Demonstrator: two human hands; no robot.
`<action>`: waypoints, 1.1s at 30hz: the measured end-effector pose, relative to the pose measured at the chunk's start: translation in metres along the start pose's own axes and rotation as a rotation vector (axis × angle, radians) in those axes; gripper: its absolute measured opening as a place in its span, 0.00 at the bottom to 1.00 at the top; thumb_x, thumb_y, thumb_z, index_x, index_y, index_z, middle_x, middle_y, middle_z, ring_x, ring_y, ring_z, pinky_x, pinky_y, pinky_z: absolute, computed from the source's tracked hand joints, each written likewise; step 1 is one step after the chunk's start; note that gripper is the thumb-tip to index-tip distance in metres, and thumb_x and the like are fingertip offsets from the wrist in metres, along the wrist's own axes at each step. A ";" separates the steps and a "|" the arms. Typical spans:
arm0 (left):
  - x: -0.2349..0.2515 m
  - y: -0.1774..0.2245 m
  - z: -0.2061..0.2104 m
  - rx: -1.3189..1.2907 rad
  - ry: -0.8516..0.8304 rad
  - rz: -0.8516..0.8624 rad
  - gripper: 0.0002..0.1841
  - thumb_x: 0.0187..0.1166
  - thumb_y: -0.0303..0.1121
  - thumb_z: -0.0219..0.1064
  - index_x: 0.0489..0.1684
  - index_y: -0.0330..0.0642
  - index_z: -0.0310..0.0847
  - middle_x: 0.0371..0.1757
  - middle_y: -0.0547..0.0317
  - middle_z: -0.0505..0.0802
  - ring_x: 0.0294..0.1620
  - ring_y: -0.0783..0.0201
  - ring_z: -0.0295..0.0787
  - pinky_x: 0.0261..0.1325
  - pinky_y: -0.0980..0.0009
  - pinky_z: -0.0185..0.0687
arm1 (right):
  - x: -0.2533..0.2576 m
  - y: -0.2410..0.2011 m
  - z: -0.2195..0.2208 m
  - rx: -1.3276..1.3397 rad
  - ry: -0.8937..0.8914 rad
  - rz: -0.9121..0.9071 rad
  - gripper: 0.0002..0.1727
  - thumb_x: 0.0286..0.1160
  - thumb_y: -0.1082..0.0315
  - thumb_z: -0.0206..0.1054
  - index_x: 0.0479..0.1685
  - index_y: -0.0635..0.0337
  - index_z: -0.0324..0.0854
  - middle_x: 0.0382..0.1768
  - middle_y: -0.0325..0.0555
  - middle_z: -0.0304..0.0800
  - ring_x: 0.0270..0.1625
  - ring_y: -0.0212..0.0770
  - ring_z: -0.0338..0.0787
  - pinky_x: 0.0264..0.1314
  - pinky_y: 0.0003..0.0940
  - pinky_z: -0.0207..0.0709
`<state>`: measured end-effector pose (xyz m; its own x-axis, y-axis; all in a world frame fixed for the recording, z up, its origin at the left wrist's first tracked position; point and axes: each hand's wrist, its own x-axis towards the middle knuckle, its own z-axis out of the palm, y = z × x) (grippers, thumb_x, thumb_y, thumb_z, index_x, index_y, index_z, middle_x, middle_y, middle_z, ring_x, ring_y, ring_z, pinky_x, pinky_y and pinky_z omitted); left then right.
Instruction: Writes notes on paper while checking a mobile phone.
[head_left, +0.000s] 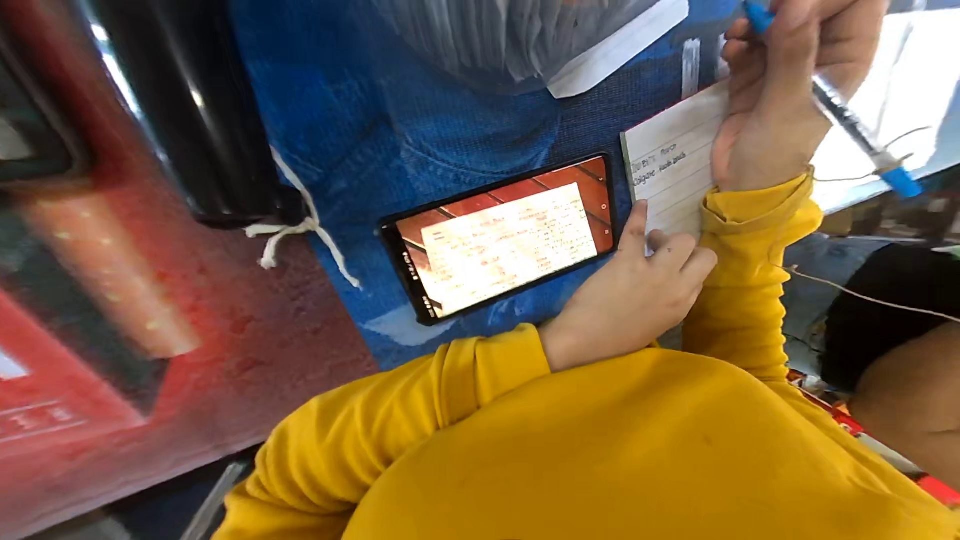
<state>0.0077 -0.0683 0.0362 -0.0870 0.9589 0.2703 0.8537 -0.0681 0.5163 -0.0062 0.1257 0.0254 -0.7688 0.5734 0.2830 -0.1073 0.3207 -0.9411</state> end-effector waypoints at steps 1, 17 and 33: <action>0.000 0.000 0.000 -0.002 0.005 0.005 0.11 0.79 0.19 0.62 0.49 0.40 0.89 0.47 0.53 0.90 0.55 0.51 0.89 0.77 0.35 0.61 | -0.001 0.001 -0.002 0.002 -0.040 -0.042 0.07 0.81 0.74 0.61 0.37 0.52 0.80 0.41 0.29 0.88 0.45 0.27 0.91 0.52 0.27 0.88; -0.002 0.002 0.003 -0.082 0.073 -0.045 0.09 0.80 0.22 0.61 0.35 0.39 0.87 0.28 0.56 0.88 0.23 0.57 0.85 0.77 0.35 0.62 | -0.040 -0.023 0.026 -0.088 -0.169 -0.050 0.26 0.89 0.68 0.53 0.12 0.41 0.71 0.14 0.15 0.75 0.16 0.12 0.75 0.17 0.11 0.69; -0.003 0.002 0.004 -0.107 0.094 -0.058 0.09 0.80 0.23 0.61 0.33 0.40 0.88 0.29 0.56 0.89 0.23 0.57 0.84 0.78 0.35 0.61 | -0.042 -0.021 0.030 -0.203 -0.116 -0.074 0.24 0.84 0.73 0.53 0.12 0.44 0.68 0.14 0.16 0.72 0.16 0.12 0.72 0.18 0.12 0.67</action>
<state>0.0114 -0.0698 0.0329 -0.1865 0.9322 0.3101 0.7868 -0.0474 0.6154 0.0094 0.0721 0.0280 -0.8321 0.4561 0.3156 -0.0462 0.5100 -0.8589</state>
